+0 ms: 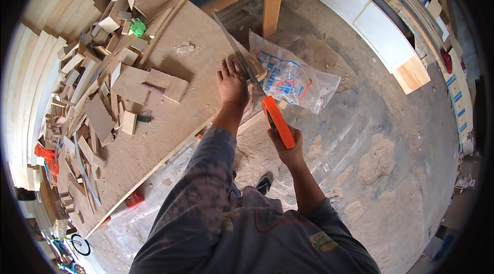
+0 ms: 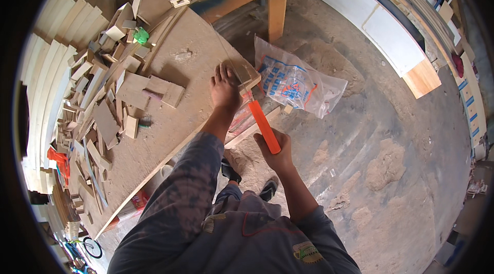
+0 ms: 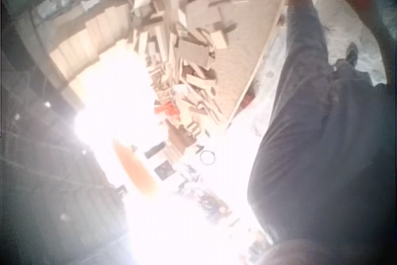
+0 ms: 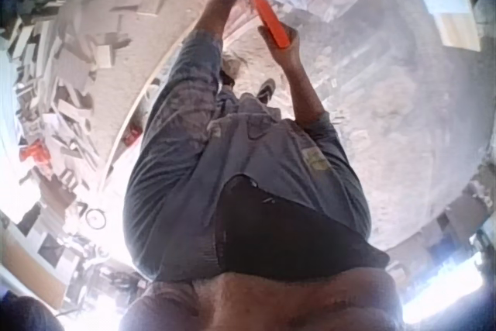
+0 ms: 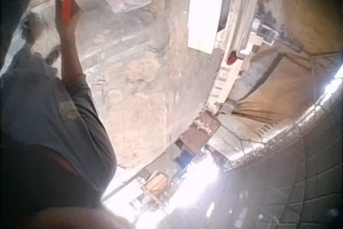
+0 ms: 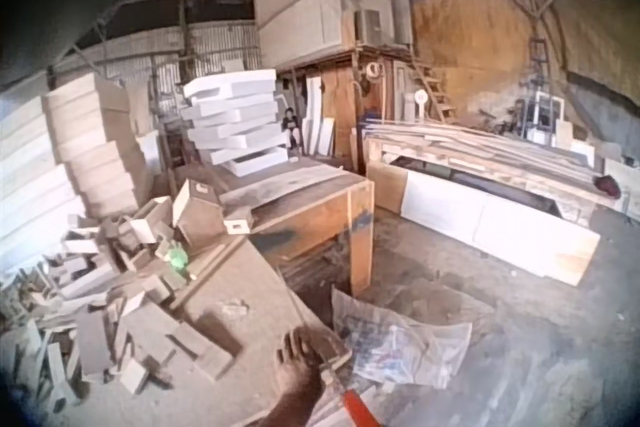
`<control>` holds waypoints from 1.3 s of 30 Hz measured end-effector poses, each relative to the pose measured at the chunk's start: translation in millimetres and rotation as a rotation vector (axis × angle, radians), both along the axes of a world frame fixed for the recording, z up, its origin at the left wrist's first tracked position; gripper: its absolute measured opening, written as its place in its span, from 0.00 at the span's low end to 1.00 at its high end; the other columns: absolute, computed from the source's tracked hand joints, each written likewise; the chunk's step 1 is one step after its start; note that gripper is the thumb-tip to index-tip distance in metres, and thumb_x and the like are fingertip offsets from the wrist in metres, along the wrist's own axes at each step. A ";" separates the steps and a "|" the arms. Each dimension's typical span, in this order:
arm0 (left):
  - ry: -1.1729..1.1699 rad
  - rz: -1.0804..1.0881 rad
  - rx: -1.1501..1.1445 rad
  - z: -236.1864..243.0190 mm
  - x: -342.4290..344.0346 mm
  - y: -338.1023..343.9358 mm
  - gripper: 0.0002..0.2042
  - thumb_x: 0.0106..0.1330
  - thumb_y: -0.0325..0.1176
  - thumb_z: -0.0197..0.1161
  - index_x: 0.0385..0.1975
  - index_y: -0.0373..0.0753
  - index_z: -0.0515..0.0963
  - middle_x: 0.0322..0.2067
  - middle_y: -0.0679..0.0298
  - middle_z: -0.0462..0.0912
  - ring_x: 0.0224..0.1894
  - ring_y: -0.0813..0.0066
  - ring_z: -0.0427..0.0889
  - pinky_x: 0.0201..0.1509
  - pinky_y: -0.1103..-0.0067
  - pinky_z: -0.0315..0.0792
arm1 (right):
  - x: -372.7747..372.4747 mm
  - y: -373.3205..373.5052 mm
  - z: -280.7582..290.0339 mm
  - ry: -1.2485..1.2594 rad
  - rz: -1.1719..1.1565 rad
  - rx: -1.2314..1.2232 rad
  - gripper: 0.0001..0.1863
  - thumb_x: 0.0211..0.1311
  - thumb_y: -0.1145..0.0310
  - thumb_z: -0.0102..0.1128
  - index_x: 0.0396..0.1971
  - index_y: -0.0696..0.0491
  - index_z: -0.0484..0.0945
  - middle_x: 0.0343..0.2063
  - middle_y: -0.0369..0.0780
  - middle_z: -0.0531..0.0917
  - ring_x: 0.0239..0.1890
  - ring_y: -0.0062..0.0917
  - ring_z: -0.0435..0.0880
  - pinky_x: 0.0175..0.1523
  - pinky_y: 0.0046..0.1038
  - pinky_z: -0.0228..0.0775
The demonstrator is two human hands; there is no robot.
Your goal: The person marks a wood block with a pencil and then uses a handsaw to cut it while holding it against a workbench.
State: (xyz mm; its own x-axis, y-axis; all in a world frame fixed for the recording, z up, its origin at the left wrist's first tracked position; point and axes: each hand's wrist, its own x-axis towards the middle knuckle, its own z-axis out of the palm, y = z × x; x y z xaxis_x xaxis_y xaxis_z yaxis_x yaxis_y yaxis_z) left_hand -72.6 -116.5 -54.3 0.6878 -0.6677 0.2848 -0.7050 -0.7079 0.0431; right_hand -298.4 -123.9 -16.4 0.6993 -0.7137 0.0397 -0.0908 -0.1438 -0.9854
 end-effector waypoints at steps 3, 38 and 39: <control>-0.004 0.009 0.015 0.4 0.4 2.2 0.26 0.58 0.29 0.55 0.58 0.30 0.62 0.63 0.48 0.61 0.67 0.52 0.57 0.64 0.63 0.56 | -16.7 8.8 -0.2 0.028 -0.001 0.015 0.11 0.55 0.73 0.62 0.19 0.59 0.72 0.12 0.35 0.69 0.17 0.15 0.62 0.23 0.24 0.58; 0.227 -0.214 -0.021 -0.9 28.1 -2.0 0.45 0.51 0.50 0.63 0.66 0.32 0.53 0.68 0.46 0.49 0.71 0.53 0.46 0.72 0.58 0.37 | 13.2 -1.7 -20.7 -0.056 0.005 -0.064 0.08 0.54 0.72 0.66 0.26 0.61 0.77 0.14 0.36 0.73 0.19 0.13 0.68 0.25 0.22 0.64; 0.263 -0.245 -0.028 -11.4 41.2 3.5 0.43 0.53 0.49 0.61 0.66 0.33 0.53 0.68 0.47 0.49 0.71 0.52 0.46 0.71 0.57 0.37 | 13.0 -2.2 -19.2 -0.082 0.010 -0.020 0.08 0.55 0.72 0.66 0.26 0.61 0.77 0.14 0.35 0.73 0.19 0.12 0.68 0.25 0.22 0.64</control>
